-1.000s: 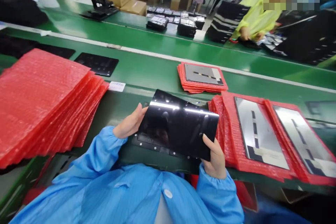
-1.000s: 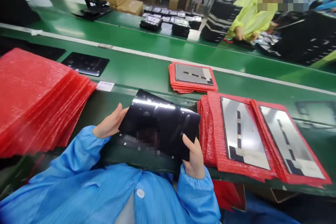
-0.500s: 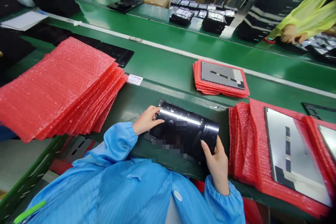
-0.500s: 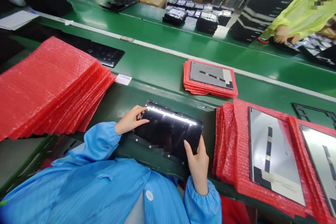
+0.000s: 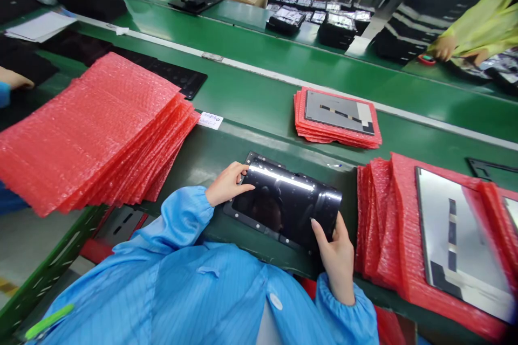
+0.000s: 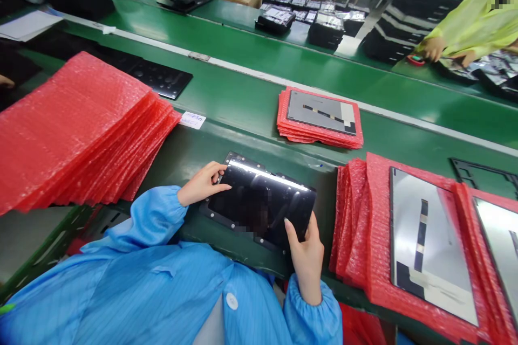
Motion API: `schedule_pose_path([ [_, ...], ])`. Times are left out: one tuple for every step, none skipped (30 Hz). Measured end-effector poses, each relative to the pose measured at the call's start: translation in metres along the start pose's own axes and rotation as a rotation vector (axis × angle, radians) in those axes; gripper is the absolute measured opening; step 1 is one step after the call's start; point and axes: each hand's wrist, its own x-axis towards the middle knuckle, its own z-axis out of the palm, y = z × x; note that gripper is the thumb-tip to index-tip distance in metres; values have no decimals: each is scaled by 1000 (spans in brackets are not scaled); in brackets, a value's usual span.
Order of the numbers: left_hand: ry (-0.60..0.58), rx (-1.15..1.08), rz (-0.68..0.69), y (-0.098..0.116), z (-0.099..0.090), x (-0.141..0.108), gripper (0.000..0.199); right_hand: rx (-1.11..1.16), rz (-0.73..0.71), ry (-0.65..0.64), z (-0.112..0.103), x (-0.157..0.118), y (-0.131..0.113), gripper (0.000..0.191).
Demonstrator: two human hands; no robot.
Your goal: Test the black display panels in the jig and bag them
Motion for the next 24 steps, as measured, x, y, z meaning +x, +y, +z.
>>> schedule_pose_path([
  [0, 3, 1, 0, 0, 0, 42, -4, -2, 2, 0, 0, 0, 81],
  [0, 7, 3, 0, 0, 0, 42, -9, -4, 7, 0, 0, 0, 81],
  [0, 12, 5, -1, 0, 0, 43, -14, -5, 13, 0, 0, 0, 81],
  [-1, 19, 6, -1, 0, 1, 43, -19, -6, 16, 1, 0, -1, 82],
  [-2, 26, 8, -1, 0, 1, 43, -24, -6, 19, 1, 0, -1, 83],
  [-4, 35, 10, -2, 0, 1, 43, -33, -6, 19, 1, 0, -1, 83],
  [-6, 46, 12, -2, 0, 1, 43, -47, -9, 20, 1, 0, -1, 84],
  [-9, 56, 14, -1, 0, 0, 43, -69, -12, 21, 0, 0, -2, 85],
  [-9, 60, 17, 0, 0, -1, 44, -96, -17, 24, 0, -1, -2, 86],
  [-7, 78, 20, 1, 1, -3, 46, -127, -21, 27, -1, -1, -1, 87],
  [-1, 122, 24, 3, 2, -5, 48, -158, -22, 26, -2, -1, -1, 88],
  [5, 196, 29, 5, 3, -8, 51, -185, -22, 19, -3, -1, 0, 88],
  [8, 293, 36, 7, 5, -11, 54, -207, -19, 11, -4, -1, 1, 88],
  [7, 402, 44, 9, 6, -13, 55, -224, -17, 3, -4, -1, 1, 89],
  [2, 505, 54, 10, 8, -16, 54, -235, -16, -4, -5, -1, 2, 89],
  [-4, 585, 65, 12, 9, -17, 53, -241, -17, -10, -5, 0, 3, 89],
  [-9, 630, 76, 12, 10, -18, 51, -243, -20, -13, -5, 1, 4, 89],
  [-12, 653, 87, 12, 11, -19, 50, -242, -24, -17, -5, 1, 5, 88],
  [-11, 664, 94, 12, 12, -19, 49, -238, -28, -22, -5, 2, 5, 87],
  [-11, 668, 98, 11, 12, -19, 48, -234, -32, -28, -5, 3, 6, 86],
  [-13, 668, 99, 11, 12, -19, 48, -231, -38, -32, -5, 5, 6, 86],
  [-16, 668, 98, 10, 12, -18, 48, -230, -46, -35, -5, 6, 6, 85],
  [-21, 668, 95, 10, 12, -18, 48, -234, -56, -38, -5, 7, 6, 84],
  [-26, 672, 90, 10, 12, -18, 49, -247, -67, -43, -6, 8, 5, 83],
])
